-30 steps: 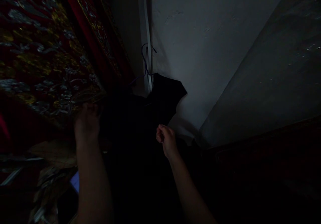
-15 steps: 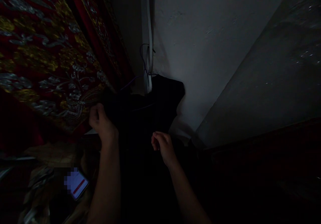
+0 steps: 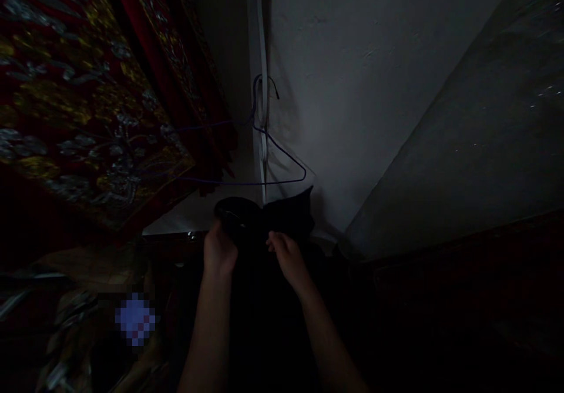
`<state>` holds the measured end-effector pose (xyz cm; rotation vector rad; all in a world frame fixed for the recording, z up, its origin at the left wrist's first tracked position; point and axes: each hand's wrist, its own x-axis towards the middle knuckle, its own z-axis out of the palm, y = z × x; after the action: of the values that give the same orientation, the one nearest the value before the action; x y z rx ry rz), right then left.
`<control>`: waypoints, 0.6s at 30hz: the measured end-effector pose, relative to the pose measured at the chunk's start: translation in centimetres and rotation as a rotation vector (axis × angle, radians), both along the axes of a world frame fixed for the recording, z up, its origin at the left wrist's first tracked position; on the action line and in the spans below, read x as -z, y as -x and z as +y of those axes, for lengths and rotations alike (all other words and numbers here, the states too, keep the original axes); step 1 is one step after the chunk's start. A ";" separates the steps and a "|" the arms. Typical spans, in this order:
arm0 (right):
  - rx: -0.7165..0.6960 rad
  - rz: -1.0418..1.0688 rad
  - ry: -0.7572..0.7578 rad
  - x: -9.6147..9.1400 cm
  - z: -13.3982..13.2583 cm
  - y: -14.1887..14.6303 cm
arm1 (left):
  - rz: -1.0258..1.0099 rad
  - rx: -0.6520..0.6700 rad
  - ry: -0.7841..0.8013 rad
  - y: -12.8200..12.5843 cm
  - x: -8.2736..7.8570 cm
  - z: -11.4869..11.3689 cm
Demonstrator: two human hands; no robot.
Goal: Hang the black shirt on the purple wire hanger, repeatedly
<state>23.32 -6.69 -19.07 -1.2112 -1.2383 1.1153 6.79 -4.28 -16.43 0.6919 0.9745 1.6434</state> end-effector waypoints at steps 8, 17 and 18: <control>-0.220 0.011 -0.180 -5.6 -2.6 0.9 | 0.369 -0.084 -0.203 -4.8 -2.5 -3.6; -0.585 -0.218 -0.011 -11.7 2.4 -4.5 | 0.485 0.515 -0.120 0.0 -0.9 -1.9; -0.577 -0.311 -0.101 -12.7 3.3 -5.3 | 0.559 0.572 -0.113 0.6 -0.4 -1.9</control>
<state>28.58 -3.43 -6.37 -0.9973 -1.9403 1.2787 6.20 -6.17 -16.08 1.4102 0.9465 1.0165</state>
